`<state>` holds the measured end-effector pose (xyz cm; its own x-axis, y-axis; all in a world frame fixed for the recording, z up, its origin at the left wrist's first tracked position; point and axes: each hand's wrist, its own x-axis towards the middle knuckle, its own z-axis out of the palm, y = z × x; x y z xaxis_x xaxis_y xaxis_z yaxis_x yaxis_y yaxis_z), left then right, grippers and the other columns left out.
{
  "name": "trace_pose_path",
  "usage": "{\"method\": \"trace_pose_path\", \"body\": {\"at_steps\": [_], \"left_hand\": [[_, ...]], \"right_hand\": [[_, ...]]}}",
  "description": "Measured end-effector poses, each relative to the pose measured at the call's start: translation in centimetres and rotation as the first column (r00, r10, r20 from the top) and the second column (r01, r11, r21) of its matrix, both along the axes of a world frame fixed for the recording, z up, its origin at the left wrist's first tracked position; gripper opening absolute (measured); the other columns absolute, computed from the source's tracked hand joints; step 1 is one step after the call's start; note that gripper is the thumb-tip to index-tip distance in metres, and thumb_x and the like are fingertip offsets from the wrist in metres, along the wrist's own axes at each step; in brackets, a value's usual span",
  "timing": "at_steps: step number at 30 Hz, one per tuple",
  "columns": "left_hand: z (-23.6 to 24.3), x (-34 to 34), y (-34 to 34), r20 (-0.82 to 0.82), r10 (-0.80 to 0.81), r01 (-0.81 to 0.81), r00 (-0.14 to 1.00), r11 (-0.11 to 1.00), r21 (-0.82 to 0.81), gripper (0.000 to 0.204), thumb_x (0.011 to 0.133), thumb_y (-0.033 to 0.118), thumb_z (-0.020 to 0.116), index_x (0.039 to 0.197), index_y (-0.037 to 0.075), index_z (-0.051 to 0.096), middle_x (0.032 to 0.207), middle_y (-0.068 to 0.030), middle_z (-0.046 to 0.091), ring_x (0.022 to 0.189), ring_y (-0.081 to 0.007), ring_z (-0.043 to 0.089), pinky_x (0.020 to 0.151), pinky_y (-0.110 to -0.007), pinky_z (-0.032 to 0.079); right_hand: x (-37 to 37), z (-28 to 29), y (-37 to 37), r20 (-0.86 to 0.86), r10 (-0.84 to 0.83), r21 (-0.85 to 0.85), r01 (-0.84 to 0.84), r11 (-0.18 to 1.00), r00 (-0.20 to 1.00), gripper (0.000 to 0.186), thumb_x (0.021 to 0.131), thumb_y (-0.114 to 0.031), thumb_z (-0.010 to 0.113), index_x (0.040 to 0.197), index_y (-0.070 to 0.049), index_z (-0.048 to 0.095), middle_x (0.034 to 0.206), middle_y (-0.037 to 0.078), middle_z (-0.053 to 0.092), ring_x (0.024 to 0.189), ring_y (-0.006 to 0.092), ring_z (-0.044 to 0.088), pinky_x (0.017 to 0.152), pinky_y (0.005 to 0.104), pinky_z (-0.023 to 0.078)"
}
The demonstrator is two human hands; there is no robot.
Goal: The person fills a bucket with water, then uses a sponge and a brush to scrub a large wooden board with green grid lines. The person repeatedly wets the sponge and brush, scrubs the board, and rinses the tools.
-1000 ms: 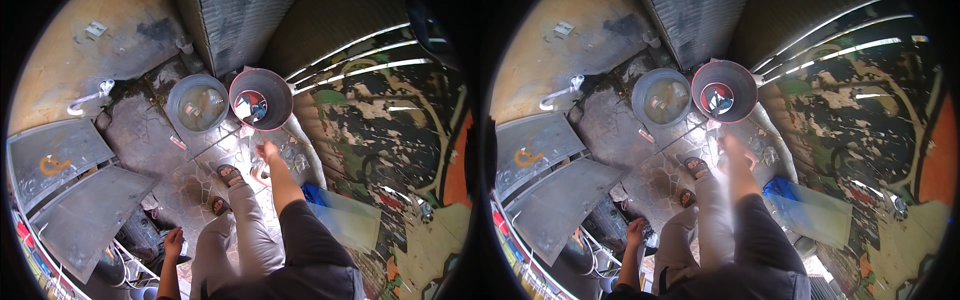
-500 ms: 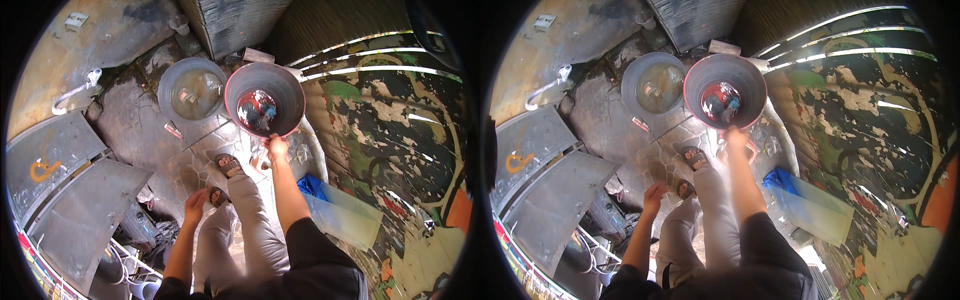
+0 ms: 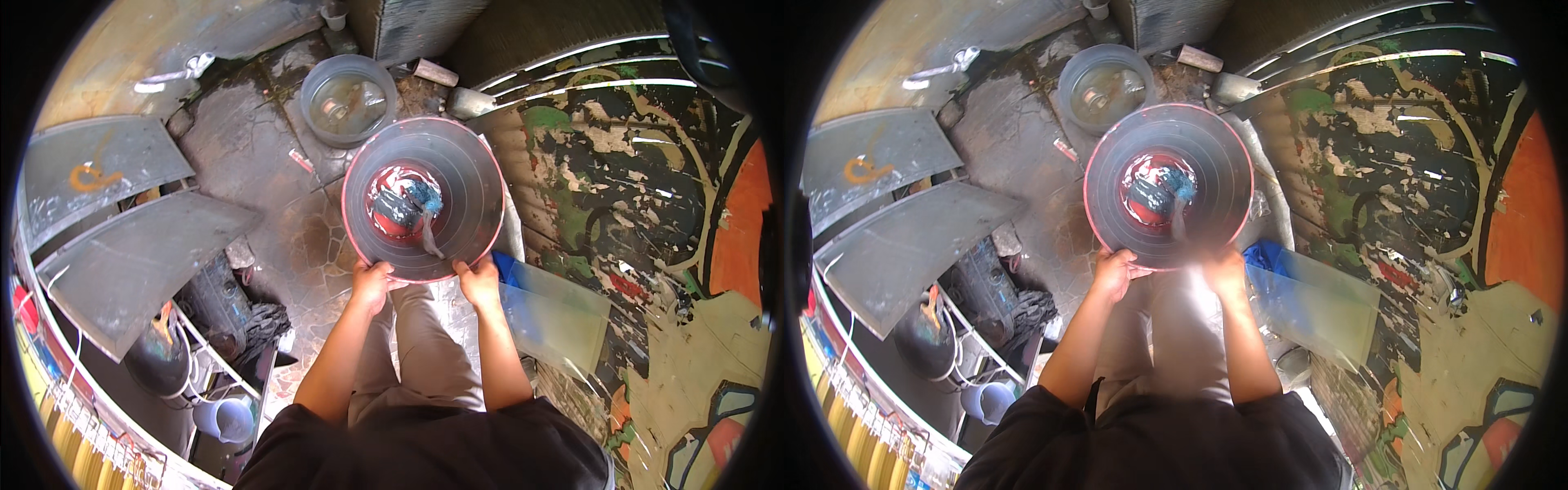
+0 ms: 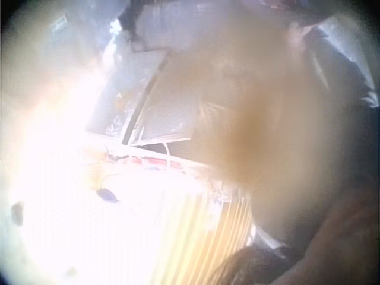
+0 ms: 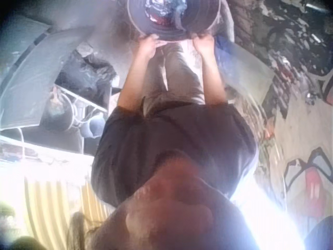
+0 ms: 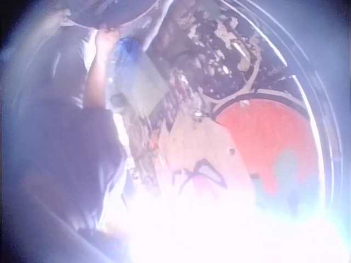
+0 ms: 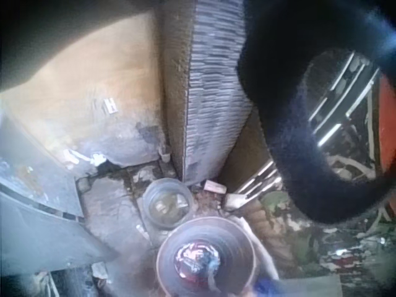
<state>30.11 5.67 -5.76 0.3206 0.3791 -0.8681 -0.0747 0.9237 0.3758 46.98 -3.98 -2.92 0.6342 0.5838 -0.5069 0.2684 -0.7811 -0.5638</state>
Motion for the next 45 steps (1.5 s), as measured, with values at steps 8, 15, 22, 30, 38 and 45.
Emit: {"method": "trace_pose_path", "body": {"at_steps": [8, 15, 22, 30, 38, 45], "left_hand": [[4.2, -4.1, -1.2, -0.174, 0.169, -0.15, 0.97, 0.981, 0.122, 0.039, 0.072, -0.003, 0.042, 0.111, 0.002, 0.038, 0.094, -0.0151, 0.057, 0.075, -0.0289, 0.063, 0.061, -0.041, 0.056], [7.9, -10.6, -0.7, -0.129, 0.26, -0.236, 0.957, 0.956, 0.171, 0.038, 0.072, -0.002, 0.045, 0.109, 0.005, 0.04, 0.093, -0.0119, 0.056, 0.074, -0.0256, 0.062, 0.057, -0.037, 0.055], [15.5, -12.7, -0.5, -0.096, 0.315, -0.275, 0.944, 0.915, 0.295, 0.041, 0.07, -0.002, 0.045, 0.111, 0.004, 0.042, 0.095, -0.012, 0.056, 0.077, -0.0271, 0.061, 0.06, -0.041, 0.055], [23.0, -11.0, -0.4, -0.022, 0.394, -0.35, 0.919, 0.84, 0.414, 0.037, 0.072, -0.001, 0.044, 0.108, 0.005, 0.042, 0.093, -0.011, 0.054, 0.077, -0.0254, 0.059, 0.062, -0.043, 0.054], [24.2, -9.4, -0.5, 0.013, 0.384, -0.349, 0.923, 0.824, 0.447, 0.035, 0.072, 0.001, 0.044, 0.107, 0.006, 0.041, 0.091, -0.011, 0.054, 0.074, -0.0259, 0.06, 0.059, -0.041, 0.054], [24.6, -7.9, -0.4, 0.02, 0.355, -0.328, 0.935, 0.84, 0.433, 0.037, 0.071, 0.001, 0.044, 0.108, 0.006, 0.04, 0.089, -0.0114, 0.055, 0.07, -0.0281, 0.061, 0.054, -0.04, 0.055]], "right_hand": [[-6.1, -1.7, 11.2, -0.101, 0.817, -0.588, -0.697, 0.411, 0.567, 0.035, 0.076, -0.024, 0.056, 0.105, -0.006, 0.058, 0.107, 0.012, 0.057, 0.096, 0.0265, 0.057, 0.081, 0.0379, 0.044], [-8.5, 0.8, 13.8, -0.062, 0.904, -0.581, -0.752, 0.312, 0.424, 0.026, 0.08, -0.017, 0.052, 0.103, -0.007, 0.061, 0.108, 0.009, 0.059, 0.099, 0.024, 0.057, 0.072, 0.0361, 0.049], [-7.3, 17.5, 16.3, 0.039, 0.88, -0.404, -0.798, 0.447, 0.473, 0.028, 0.072, -0.015, 0.055, 0.097, -0.002, 0.061, 0.093, 0.016, 0.063, 0.087, 0.0281, 0.062, 0.075, 0.0355, 0.049], [-2.2, 25.6, 10.7, 0.227, 0.583, 0.151, -0.62, 0.77, 0.78, 0.036, 0.074, -0.019, 0.057, 0.101, 0.004, 0.058, 0.089, 0.02, 0.062, 0.082, 0.0293, 0.062, 0.075, 0.0362, 0.048], [0.2, 28.7, 9.1, -0.421, 0.204, 0.318, -0.067, 0.946, 0.884, 0.039, 0.071, -0.017, 0.071, 0.102, 0.003, 0.058, 0.077, 0.005, 0.064, 0.058, 0.0061, 0.054, 0.047, 0.0189, 0.044], [2.4, 29.7, 8.5, -0.524, 0.182, 0.382, 0.038, 0.924, 0.832, 0.042, 0.063, -0.005, 0.074, 0.102, -0.001, 0.058, 0.076, 0.003, 0.063, 0.049, 0.0033, 0.048, 0.041, 0.0156, 0.037]]}}
